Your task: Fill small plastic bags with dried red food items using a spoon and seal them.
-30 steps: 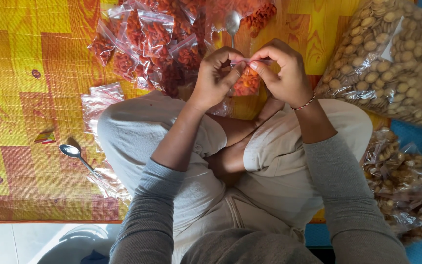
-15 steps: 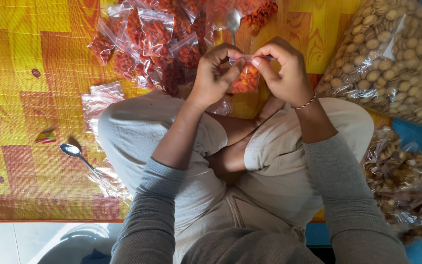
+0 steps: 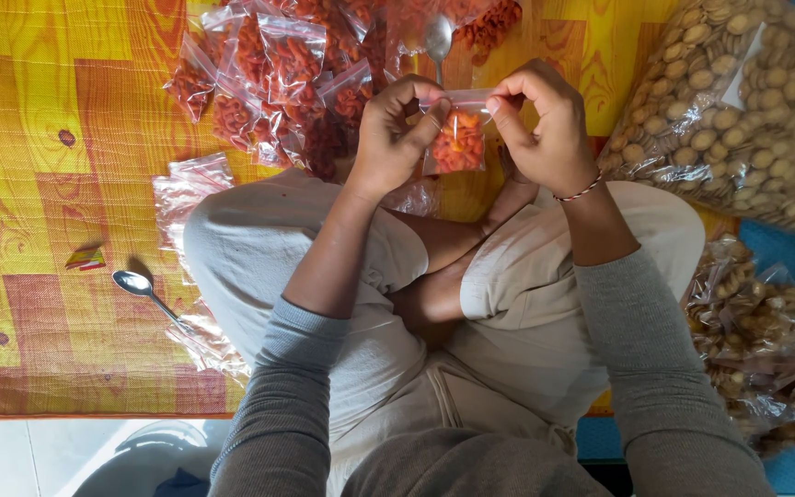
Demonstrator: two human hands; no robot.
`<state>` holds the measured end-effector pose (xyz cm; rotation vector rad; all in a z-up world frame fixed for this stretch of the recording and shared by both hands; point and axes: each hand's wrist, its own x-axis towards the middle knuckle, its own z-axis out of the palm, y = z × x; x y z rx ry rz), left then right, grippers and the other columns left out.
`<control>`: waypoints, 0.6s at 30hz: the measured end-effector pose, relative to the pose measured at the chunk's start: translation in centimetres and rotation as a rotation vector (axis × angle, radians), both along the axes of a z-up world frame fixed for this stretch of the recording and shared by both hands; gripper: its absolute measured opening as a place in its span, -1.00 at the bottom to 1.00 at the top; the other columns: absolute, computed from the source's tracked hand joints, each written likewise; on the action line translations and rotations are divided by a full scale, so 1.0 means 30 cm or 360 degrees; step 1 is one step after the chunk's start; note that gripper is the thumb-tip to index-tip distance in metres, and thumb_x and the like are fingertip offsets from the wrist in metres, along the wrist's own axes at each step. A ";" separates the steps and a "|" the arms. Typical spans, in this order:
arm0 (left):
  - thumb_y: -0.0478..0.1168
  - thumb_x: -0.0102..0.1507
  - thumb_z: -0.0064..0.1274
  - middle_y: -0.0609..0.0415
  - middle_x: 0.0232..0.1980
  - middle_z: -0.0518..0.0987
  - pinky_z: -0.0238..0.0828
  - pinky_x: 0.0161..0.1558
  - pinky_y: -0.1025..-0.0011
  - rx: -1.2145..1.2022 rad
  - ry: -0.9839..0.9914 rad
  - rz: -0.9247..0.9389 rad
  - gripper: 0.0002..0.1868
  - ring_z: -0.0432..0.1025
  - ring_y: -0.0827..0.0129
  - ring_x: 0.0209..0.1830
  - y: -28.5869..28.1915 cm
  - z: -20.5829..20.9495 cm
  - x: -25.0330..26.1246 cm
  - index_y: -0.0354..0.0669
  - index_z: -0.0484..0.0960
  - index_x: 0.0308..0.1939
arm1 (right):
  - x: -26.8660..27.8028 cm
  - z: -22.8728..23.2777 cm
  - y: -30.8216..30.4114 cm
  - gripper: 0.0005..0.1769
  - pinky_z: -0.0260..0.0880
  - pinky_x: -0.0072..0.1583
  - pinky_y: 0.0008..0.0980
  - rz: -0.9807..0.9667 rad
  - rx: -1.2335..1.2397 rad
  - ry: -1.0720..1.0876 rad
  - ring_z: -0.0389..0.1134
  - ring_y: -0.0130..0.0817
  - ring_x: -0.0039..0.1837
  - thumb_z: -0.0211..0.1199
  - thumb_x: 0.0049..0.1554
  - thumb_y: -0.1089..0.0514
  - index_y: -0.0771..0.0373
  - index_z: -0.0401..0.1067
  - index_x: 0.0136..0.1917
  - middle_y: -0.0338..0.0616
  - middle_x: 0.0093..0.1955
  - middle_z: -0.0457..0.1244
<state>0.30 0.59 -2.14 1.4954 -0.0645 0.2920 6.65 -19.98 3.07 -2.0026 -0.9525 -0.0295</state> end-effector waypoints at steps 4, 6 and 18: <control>-0.33 0.38 0.09 0.17 -0.21 0.55 0.34 -0.32 0.60 -0.0035 0.0031 -0.0014 -0.98 0.39 0.58 -0.34 0.001 0.001 0.000 -0.18 0.62 -0.15 | -0.008 0.014 0.010 -0.93 0.27 0.09 -0.28 -0.0003 0.0036 0.0072 0.27 -0.18 0.00 0.23 0.35 0.36 0.41 0.43 -0.03 -0.01 -0.06 0.27; -0.33 0.38 0.09 0.16 -0.22 0.54 0.31 -0.37 0.61 -0.0036 0.0038 -0.0014 -0.98 0.36 0.59 -0.37 -0.002 0.003 0.000 -0.19 0.62 -0.15 | -0.011 0.018 0.016 -0.95 0.29 0.09 -0.30 -0.0006 0.0034 0.0108 0.28 -0.21 0.01 0.26 0.33 0.36 0.39 0.46 -0.02 -0.02 -0.05 0.28; -0.34 0.36 0.09 0.16 -0.22 0.54 0.34 -0.32 0.65 -0.0151 0.0116 0.0007 -0.98 0.37 0.63 -0.33 0.011 -0.002 0.003 -0.21 0.60 -0.14 | 0.006 -0.016 0.053 -0.90 0.35 0.04 -0.35 -0.0055 0.0035 0.0156 0.31 -0.26 0.02 0.21 0.36 0.28 0.37 0.41 -0.01 -0.05 -0.04 0.27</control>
